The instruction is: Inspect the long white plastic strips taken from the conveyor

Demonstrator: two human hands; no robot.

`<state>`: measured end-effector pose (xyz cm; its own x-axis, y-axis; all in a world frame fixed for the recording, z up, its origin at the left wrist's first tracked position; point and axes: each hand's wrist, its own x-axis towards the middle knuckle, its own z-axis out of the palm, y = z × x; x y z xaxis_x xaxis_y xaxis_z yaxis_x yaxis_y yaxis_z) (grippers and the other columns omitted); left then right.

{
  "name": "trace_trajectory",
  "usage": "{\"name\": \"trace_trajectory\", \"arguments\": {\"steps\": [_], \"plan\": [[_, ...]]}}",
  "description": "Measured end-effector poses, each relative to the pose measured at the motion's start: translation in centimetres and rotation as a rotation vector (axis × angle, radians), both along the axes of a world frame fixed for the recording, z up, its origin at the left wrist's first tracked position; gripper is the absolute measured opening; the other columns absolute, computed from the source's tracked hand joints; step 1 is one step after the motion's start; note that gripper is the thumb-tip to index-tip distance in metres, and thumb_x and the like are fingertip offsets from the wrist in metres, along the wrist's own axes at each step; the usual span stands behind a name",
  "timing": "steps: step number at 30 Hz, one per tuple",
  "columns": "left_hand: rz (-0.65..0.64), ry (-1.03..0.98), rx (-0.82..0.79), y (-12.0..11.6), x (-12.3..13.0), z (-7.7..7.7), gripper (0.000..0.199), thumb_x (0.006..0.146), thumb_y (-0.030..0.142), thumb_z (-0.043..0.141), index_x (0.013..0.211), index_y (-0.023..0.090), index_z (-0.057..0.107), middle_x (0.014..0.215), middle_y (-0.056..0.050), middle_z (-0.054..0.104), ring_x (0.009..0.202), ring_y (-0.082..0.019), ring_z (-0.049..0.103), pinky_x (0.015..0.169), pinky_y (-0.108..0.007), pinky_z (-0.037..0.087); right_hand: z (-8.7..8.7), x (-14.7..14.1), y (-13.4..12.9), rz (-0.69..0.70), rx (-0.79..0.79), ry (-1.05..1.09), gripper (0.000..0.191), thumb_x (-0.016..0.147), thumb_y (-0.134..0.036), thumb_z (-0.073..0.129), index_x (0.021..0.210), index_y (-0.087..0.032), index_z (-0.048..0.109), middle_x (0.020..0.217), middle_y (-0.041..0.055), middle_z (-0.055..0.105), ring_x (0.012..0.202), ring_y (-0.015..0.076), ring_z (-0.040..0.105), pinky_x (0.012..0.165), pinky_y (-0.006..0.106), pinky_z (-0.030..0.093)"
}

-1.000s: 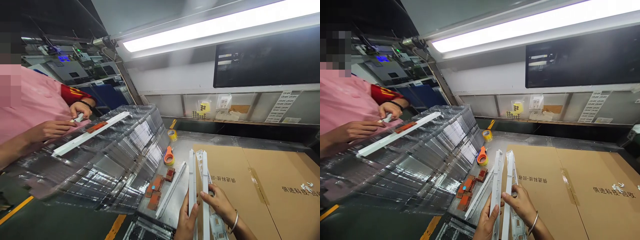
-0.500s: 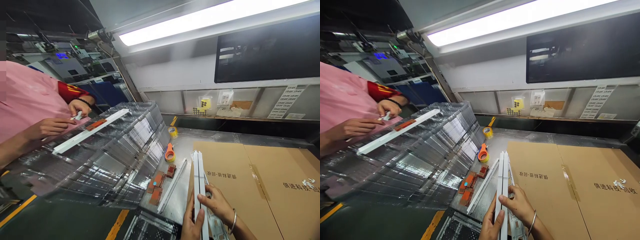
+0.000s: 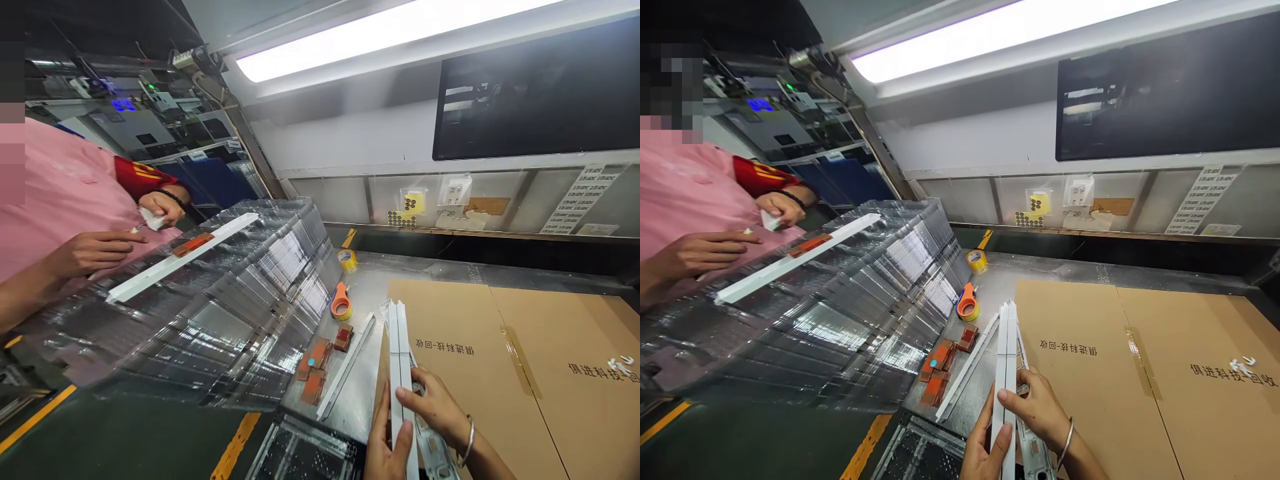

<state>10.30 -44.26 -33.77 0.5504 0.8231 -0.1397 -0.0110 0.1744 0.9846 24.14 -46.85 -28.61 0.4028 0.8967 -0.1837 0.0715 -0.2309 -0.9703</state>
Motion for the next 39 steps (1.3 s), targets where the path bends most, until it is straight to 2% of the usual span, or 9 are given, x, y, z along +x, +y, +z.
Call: {"name": "trace_trajectory", "arguments": {"steps": [5, 12, 19, 25, 30, 34, 39], "plan": [[0.022, 0.006, 0.001, 0.1, 0.0, -0.2, 0.075, 0.073, 0.056, 0.057, 0.132, 0.012, 0.041, 0.134, -0.016, 0.045, 0.129, -0.03, 0.033, 0.112, -0.038, 0.02, -0.2, 0.0, 0.1, 0.002, -0.023, -0.034, 0.045, 0.068, -0.056, 0.061, 0.082, -0.014, 0.066, 0.085, 0.0089, 0.064, 0.081, 0.0259, 0.057, 0.077, 0.038, 0.046], [-0.034, 0.034, 0.045, 0.4, -0.2, -0.5, 0.075, 0.077, 0.055, 0.053, 0.135, 0.012, 0.035, 0.143, -0.013, 0.031, 0.131, -0.03, 0.029, 0.112, -0.04, 0.02, -0.3, -0.1, 0.3, 0.013, -0.033, -0.053, 0.043, 0.07, -0.054, 0.06, 0.086, -0.014, 0.065, 0.089, 0.0097, 0.063, 0.084, 0.0258, 0.056, 0.078, 0.038, 0.046], [-0.044, -0.015, 0.037, 0.3, -0.4, 0.7, 0.074, 0.077, 0.051, 0.056, 0.134, 0.011, 0.035, 0.143, -0.014, 0.032, 0.13, -0.03, 0.029, 0.111, -0.041, 0.023, 0.8, -0.3, 0.1, 0.029, -0.041, -0.08, 0.044, 0.07, -0.056, 0.059, 0.084, -0.014, 0.062, 0.093, 0.0106, 0.059, 0.086, 0.0265, 0.056, 0.072, 0.036, 0.048], [-0.054, -0.086, 0.021, 0.0, -0.4, 1.6, 0.069, 0.077, 0.049, 0.057, 0.134, 0.015, 0.036, 0.142, -0.012, 0.034, 0.129, -0.03, 0.033, 0.109, -0.04, 0.027, 1.0, -0.5, -0.3, 0.016, -0.006, -0.062, 0.04, 0.07, -0.052, 0.062, 0.086, -0.015, 0.062, 0.096, 0.0097, 0.059, 0.088, 0.0262, 0.057, 0.072, 0.036, 0.05], [-0.041, -0.072, 0.031, -0.2, -0.6, 0.8, 0.07, 0.076, 0.051, 0.056, 0.134, 0.016, 0.037, 0.144, -0.01, 0.031, 0.128, -0.03, 0.033, 0.11, -0.041, 0.025, 1.4, -0.6, -0.5, 0.037, 0.005, -0.032, 0.043, 0.07, -0.052, 0.062, 0.089, -0.014, 0.061, 0.101, 0.011, 0.055, 0.092, 0.0266, 0.056, 0.075, 0.037, 0.051], [-0.025, -0.049, 0.063, -0.3, -0.7, 0.1, 0.07, 0.077, 0.053, 0.054, 0.134, 0.018, 0.037, 0.145, -0.008, 0.029, 0.131, -0.031, 0.027, 0.112, -0.041, 0.019, 1.9, -0.6, -0.4, 0.056, 0.019, -0.016, 0.046, 0.071, -0.052, 0.062, 0.096, -0.014, 0.06, 0.101, 0.0107, 0.054, 0.096, 0.0261, 0.055, 0.078, 0.037, 0.05], [-0.025, -0.03, 0.087, -0.3, -0.8, 0.3, 0.07, 0.077, 0.054, 0.053, 0.134, 0.017, 0.037, 0.144, -0.009, 0.032, 0.133, -0.03, 0.024, 0.111, -0.04, 0.023, 2.3, -0.6, -0.3, 0.068, 0.026, -0.015, 0.047, 0.071, -0.054, 0.06, 0.095, -0.013, 0.06, 0.096, 0.0103, 0.055, 0.093, 0.026, 0.056, 0.077, 0.037, 0.05]]}}
